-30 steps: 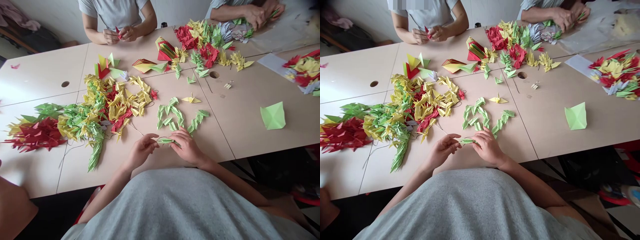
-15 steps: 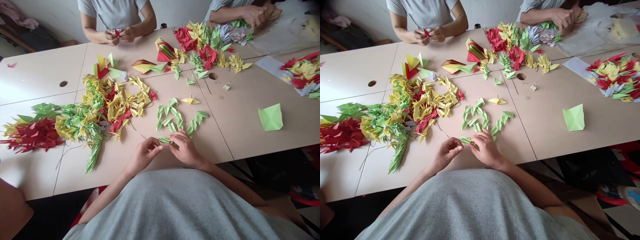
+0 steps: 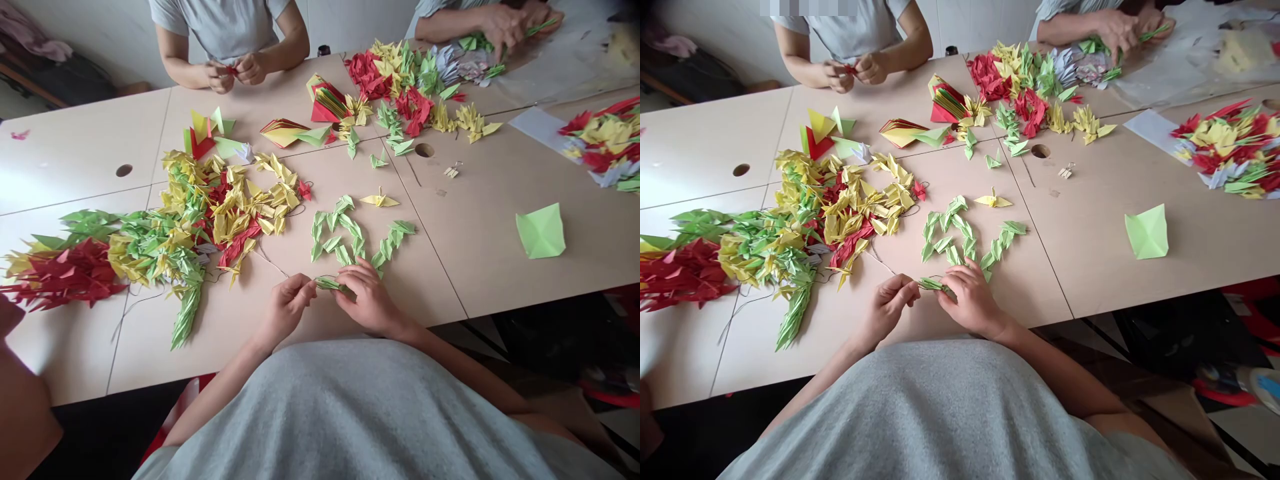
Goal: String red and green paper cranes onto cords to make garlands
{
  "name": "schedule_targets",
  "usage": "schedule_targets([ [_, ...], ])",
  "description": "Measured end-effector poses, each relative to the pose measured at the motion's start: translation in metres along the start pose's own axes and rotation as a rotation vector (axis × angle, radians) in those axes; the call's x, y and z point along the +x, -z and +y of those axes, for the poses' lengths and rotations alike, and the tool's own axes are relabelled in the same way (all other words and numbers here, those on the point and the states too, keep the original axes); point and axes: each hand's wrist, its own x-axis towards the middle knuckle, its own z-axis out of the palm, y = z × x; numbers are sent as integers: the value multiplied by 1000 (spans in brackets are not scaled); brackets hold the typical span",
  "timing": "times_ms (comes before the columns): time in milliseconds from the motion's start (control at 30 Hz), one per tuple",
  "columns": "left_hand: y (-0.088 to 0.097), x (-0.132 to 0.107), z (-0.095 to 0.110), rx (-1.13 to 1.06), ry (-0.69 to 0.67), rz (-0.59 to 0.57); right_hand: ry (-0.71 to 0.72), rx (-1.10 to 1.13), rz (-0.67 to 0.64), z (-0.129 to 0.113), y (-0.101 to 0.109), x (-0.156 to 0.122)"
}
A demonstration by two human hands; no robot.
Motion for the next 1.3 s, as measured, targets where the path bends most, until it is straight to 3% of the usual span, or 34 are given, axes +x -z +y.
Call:
schedule_targets([
  [333, 30, -4, 10, -106, -109, 93, 2, -1, -40, 10, 5, -3],
  [400, 38, -4, 11, -67, -172, 14, 13, -9, -41, 13, 5, -5],
  [600, 51, -7, 25, 242, -240, -481, 113, -31, -5, 17, 15, -9],
  [700, 50, -7, 28, 416, -255, -563, 118, -32, 63, 21, 23, -10],
  [800, 49, -3, 25, 522, -247, -509, 77, -68, 137, 29, 32, -11],
  [1033, 45, 6, 13, 584, -359, -202, 9, -204, 274, 53, 49, -12],
  [1300, 31, 29, -1, 708, -459, -41, -90, -293, 251, 71, 50, -18],
])
